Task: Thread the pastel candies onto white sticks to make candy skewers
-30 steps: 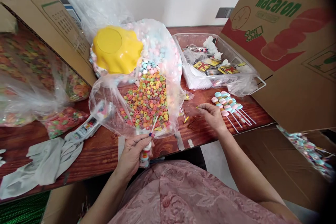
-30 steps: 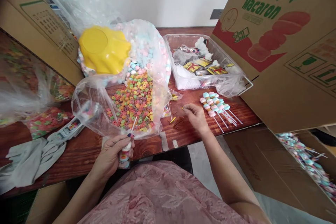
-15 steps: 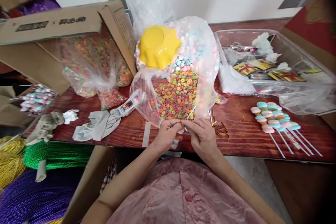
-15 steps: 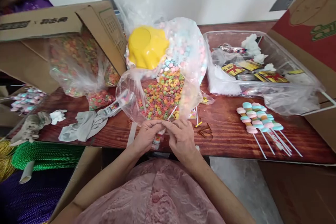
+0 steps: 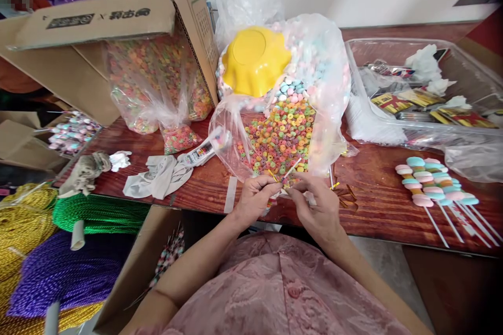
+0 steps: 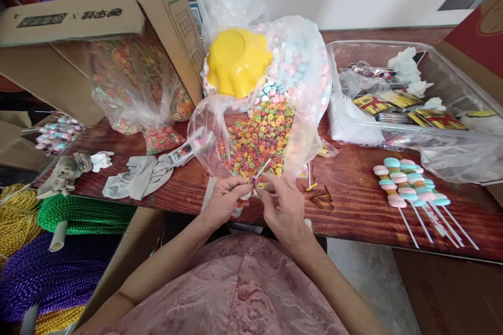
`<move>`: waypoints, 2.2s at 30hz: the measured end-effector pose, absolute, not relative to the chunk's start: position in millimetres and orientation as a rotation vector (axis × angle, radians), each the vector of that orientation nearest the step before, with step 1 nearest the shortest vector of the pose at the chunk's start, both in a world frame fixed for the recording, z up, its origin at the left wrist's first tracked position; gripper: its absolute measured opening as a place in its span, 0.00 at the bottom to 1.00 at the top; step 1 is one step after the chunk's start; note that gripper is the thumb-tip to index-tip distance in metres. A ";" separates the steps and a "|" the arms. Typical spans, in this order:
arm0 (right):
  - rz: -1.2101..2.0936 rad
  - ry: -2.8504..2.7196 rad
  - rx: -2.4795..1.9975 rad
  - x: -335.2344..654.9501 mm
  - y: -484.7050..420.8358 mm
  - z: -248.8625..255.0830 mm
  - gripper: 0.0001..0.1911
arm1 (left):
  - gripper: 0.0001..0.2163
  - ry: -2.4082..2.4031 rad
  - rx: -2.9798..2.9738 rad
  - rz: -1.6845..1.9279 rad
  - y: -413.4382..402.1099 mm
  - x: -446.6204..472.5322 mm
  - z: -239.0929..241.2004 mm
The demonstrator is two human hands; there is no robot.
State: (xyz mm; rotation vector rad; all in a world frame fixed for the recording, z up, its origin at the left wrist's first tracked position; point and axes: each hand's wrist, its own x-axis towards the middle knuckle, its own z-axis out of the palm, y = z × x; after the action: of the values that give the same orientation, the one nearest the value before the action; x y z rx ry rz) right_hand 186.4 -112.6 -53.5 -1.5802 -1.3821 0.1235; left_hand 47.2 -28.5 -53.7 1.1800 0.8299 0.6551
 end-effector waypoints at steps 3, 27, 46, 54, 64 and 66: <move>0.215 -1.253 -1.613 186.2 -118.1 -50.0 0.03 | 0.12 0.805 1.273 0.693 -26.0 47.5 -48.8; -0.102 -2.266 -0.902 235.4 -121.8 -18.7 0.10 | 0.11 0.429 1.102 -0.286 2.0 56.4 -2.8; -0.550 -2.522 -1.007 220.2 -86.3 7.9 0.14 | 0.13 0.066 1.892 -0.663 106.5 67.2 36.4; 0.000 -1.922 -1.621 247.6 -48.6 17.4 0.07 | 0.09 -0.032 2.879 0.212 -0.1 45.3 62.8; 0.585 -1.609 -1.448 228.5 -56.9 10.2 0.12 | 0.18 0.218 2.091 1.079 45.0 76.0 13.8; 0.198 -1.677 -1.439 236.7 -55.4 10.7 0.10 | 0.24 0.409 1.839 1.107 33.4 72.7 10.0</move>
State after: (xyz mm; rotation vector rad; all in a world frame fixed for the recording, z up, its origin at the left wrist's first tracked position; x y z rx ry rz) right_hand 236.7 -55.4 10.7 -1.4393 -1.6769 0.1980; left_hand 72.7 33.4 10.0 1.8385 0.4085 1.1067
